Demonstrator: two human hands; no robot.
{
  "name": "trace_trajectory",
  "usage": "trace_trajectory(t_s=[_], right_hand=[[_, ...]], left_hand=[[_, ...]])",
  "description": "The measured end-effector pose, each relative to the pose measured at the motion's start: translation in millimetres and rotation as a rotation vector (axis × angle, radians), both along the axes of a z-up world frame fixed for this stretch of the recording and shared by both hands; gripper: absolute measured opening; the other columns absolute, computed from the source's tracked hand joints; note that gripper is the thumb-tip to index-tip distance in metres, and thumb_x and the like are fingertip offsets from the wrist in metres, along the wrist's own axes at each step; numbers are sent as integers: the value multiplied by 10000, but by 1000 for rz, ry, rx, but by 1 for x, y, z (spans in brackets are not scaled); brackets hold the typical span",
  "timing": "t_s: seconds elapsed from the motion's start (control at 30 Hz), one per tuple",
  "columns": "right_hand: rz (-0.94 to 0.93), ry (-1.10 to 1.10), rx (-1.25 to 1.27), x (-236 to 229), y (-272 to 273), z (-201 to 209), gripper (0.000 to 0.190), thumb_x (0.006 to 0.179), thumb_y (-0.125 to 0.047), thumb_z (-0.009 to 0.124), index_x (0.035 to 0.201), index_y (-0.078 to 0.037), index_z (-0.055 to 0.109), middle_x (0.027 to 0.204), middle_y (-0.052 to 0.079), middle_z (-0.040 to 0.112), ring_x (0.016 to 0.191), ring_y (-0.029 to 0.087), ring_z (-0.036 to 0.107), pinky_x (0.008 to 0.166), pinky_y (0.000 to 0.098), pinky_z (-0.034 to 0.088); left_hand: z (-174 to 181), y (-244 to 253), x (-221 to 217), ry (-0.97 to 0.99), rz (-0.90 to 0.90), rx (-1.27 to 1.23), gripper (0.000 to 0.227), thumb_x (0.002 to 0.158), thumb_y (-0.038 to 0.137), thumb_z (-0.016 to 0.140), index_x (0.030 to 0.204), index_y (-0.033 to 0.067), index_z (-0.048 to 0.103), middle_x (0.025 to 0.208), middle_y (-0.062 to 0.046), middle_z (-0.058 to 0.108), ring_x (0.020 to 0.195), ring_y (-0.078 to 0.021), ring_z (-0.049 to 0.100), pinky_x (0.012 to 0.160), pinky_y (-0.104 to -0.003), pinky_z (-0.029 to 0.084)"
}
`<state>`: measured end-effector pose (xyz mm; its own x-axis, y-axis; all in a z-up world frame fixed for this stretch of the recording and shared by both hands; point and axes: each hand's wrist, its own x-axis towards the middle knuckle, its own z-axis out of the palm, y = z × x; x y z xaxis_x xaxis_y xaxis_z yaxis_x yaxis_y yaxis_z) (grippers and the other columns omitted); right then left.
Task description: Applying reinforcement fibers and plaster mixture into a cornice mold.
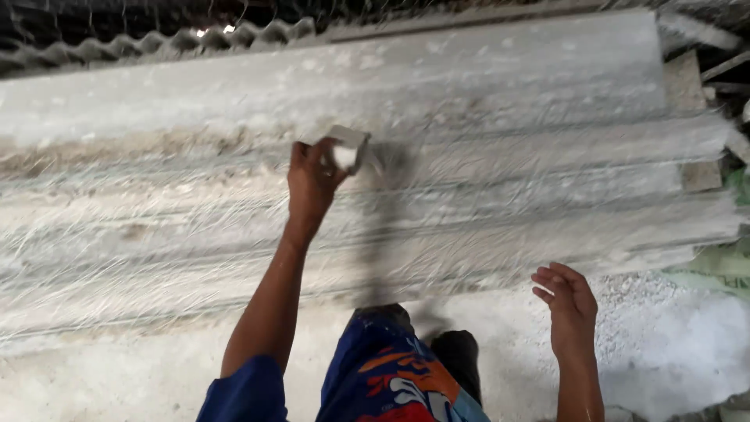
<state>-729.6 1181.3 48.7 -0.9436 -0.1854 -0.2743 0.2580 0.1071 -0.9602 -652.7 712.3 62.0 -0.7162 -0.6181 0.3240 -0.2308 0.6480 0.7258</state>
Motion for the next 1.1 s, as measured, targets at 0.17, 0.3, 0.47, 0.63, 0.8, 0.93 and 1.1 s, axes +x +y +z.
trace_trajectory(t_s=[0.17,0.3,0.47,0.63,0.8,0.93,1.1], right_hand=[[18,-10,-20,-91,59,-26,246,1088,-62,474,1311,0,557,1180,189,660,1108,300,676,914,423,553],[69,-24,-80,-185,123,-57,239,1084,-34,468,1295,25,565,1162,215,666,1103,337,680,919,454,552],[159,-98,-36,-309,248,-82,237,1059,-48,490,1267,1,594,1112,188,693,1008,296,709,836,405,577],[261,-75,34,-407,323,-52,244,1068,-74,497,1273,13,598,1125,200,696,1047,302,702,857,423,570],[280,-64,43,-461,358,-56,245,1086,-79,481,1279,12,603,1142,215,690,1069,329,698,873,482,563],[255,-128,41,-479,373,-50,234,1051,-81,491,1237,-19,619,1095,176,710,987,278,721,818,401,588],[285,-138,59,-505,384,-50,241,1055,-84,510,1240,3,636,1120,208,722,1035,323,721,854,476,576]], left_hand=[[-45,84,-92,-69,32,-167,628,676,180,961,1244,209,695,1018,-93,517,886,-343,690,754,-421,606],[-52,159,-171,-60,83,-129,622,663,203,944,1235,235,701,1025,-99,528,872,-351,685,762,-423,599],[-55,280,-244,-77,210,-295,717,617,213,968,1273,255,684,1047,-76,506,898,-299,647,806,-400,586],[-59,365,-324,-60,207,-370,715,578,162,970,1234,204,689,1019,-93,506,897,-325,627,811,-412,578],[-61,434,-385,-80,136,-437,769,526,151,984,1232,187,681,1016,-82,502,913,-305,611,830,-388,579],[-82,478,-442,-40,165,-452,708,586,174,958,1236,191,678,1044,-66,485,983,-283,603,818,-363,600],[-69,514,-484,29,94,-450,725,619,166,955,1280,172,656,1041,-87,484,933,-309,593,771,-394,603]])
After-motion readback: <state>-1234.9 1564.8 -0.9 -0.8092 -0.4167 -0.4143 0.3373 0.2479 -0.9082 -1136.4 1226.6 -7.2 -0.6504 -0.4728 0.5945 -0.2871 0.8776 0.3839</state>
